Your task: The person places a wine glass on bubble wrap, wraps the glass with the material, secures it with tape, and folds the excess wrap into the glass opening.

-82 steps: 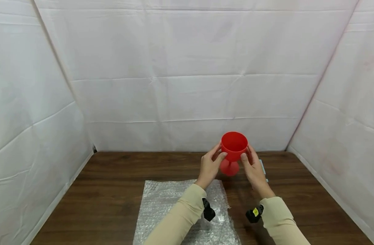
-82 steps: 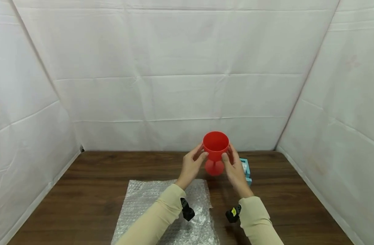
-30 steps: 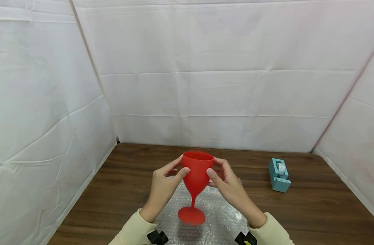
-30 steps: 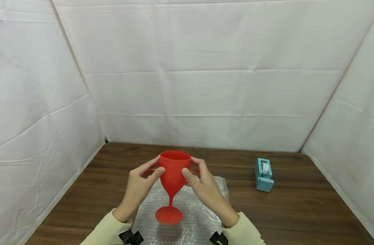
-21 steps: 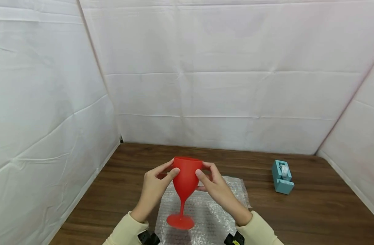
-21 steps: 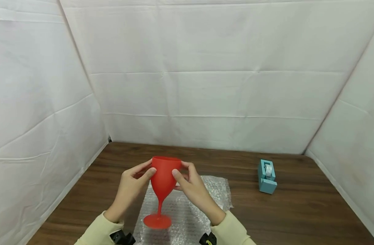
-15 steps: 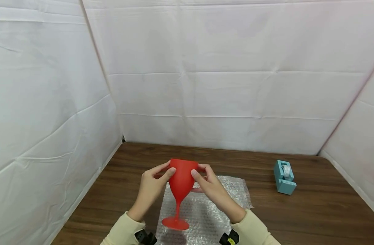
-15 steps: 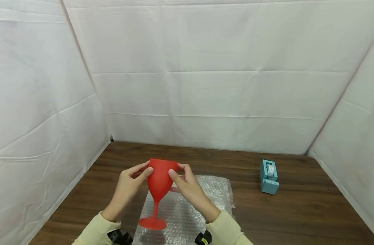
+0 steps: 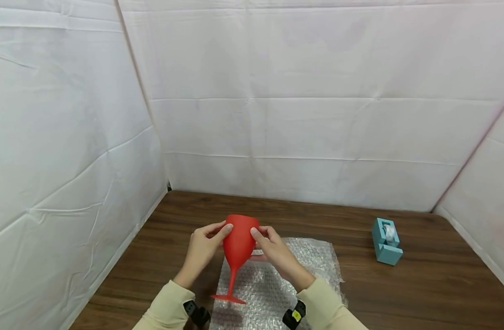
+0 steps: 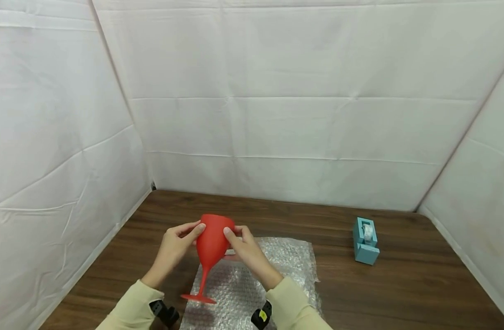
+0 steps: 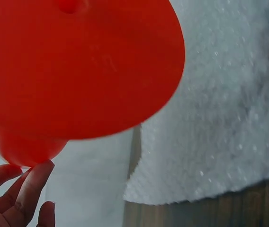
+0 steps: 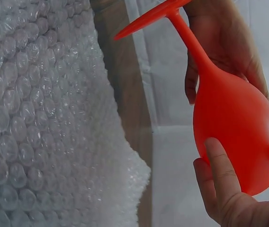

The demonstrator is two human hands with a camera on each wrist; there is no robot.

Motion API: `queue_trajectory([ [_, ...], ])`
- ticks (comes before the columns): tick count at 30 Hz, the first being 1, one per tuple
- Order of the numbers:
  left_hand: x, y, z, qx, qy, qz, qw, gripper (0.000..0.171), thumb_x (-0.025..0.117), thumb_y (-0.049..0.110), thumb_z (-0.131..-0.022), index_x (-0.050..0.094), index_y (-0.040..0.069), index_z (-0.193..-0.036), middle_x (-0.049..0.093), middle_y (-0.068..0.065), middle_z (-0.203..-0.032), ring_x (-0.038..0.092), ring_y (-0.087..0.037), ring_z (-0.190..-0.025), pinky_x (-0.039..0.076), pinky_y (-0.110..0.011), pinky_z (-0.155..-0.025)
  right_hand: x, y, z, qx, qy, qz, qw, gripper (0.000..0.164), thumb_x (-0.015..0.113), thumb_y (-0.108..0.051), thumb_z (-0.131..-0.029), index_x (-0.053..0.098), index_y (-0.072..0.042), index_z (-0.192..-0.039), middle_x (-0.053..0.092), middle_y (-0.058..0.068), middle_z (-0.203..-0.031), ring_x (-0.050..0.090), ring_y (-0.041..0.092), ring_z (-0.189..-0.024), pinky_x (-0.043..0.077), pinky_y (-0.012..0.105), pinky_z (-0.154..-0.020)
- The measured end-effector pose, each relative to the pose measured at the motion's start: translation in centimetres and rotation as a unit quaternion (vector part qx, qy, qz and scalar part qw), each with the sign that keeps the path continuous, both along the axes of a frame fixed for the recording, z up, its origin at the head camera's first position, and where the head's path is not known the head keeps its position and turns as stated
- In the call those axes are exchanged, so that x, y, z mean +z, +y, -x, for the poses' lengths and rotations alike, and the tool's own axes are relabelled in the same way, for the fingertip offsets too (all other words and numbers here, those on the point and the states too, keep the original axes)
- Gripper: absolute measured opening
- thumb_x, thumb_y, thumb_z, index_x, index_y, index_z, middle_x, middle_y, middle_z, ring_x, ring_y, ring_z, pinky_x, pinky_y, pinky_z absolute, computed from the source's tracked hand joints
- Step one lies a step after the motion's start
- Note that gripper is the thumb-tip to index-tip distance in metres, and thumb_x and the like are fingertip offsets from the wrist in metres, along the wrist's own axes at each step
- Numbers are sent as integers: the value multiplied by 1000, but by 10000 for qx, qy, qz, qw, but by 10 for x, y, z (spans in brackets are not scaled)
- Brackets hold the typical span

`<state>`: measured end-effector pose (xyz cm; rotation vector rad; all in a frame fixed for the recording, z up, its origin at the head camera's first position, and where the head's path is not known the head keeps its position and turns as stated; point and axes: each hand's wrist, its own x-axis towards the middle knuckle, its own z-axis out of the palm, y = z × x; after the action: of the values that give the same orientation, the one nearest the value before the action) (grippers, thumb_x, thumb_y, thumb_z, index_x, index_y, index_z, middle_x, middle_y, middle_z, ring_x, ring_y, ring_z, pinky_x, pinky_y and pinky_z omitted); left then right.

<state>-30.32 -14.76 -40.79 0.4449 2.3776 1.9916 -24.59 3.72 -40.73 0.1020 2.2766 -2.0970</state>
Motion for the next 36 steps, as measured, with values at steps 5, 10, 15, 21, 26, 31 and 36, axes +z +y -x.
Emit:
queue_trajectory([
  [5, -9, -2, 4, 14, -94, 167, 9998, 46, 72, 35, -86, 68, 2, -118, 71, -18, -103, 71, -19, -74, 58, -41, -74, -8, -3, 3, -15, -129, 83, 9999, 67, 54, -45, -96, 33, 4, -137, 44, 23, -130, 63, 23, -98, 54, 48, -85],
  [10, -17, -4, 6, 24, -209, 384, 9990, 48, 71, 38, -86, 68, 2, -117, 72, -18, -104, 69, -17, -74, 57, -40, -73, -17, -5, 5, 55, -316, 186, 9993, 69, 52, -46, -96, 31, 6, -137, 44, 24, -131, 65, 24, -97, 55, 45, -83],
  [15, -22, -7, 7, 48, -246, 487, 9985, 48, 71, 39, -86, 70, 1, -115, 72, -18, -104, 69, -16, -75, 57, -39, -72, -23, -8, 6, 65, -387, 153, 9991, 71, 52, -48, -96, 33, 7, -136, 45, 24, -130, 65, 23, -95, 57, 42, -80],
  [21, -26, -10, 8, 41, -329, 576, 9978, 46, 71, 38, -86, 71, -1, -111, 72, -17, -100, 69, -16, -67, 57, -41, -72, -30, -12, 6, 86, -414, 367, 9984, 64, 51, -45, -97, 35, 7, -131, 45, 24, -126, 65, 21, -91, 58, 38, -77],
  [26, -31, -13, 7, 20, -380, 732, 9966, 45, 70, 39, -86, 72, 0, -108, 73, -16, -97, 68, -15, -64, 57, -37, -69, -37, -14, 5, 159, -487, 510, 9974, 59, 50, -44, -98, 36, 6, -126, 48, 23, -123, 65, 18, -87, 58, 38, -77],
  [31, -37, -15, 8, 26, -438, 926, 9947, 42, 70, 40, -86, 74, 2, -104, 73, -10, -84, 64, -17, -60, 49, -27, -59, -45, -15, 5, 111, -637, 487, 9967, 55, 51, -47, -97, 39, 2, -119, 53, 20, -116, 64, 17, -83, 58, 37, -76],
  [36, -44, -17, 9, 5, -492, 1031, 9935, 40, 69, 39, -86, 74, 3, -102, 72, -7, -78, 65, -22, -58, 47, -26, -57, -49, -16, 4, 92, -752, 493, 9959, 52, 51, -46, -97, 41, 2, -116, 57, 19, -110, 65, 16, -80, 58, 35, -74],
])
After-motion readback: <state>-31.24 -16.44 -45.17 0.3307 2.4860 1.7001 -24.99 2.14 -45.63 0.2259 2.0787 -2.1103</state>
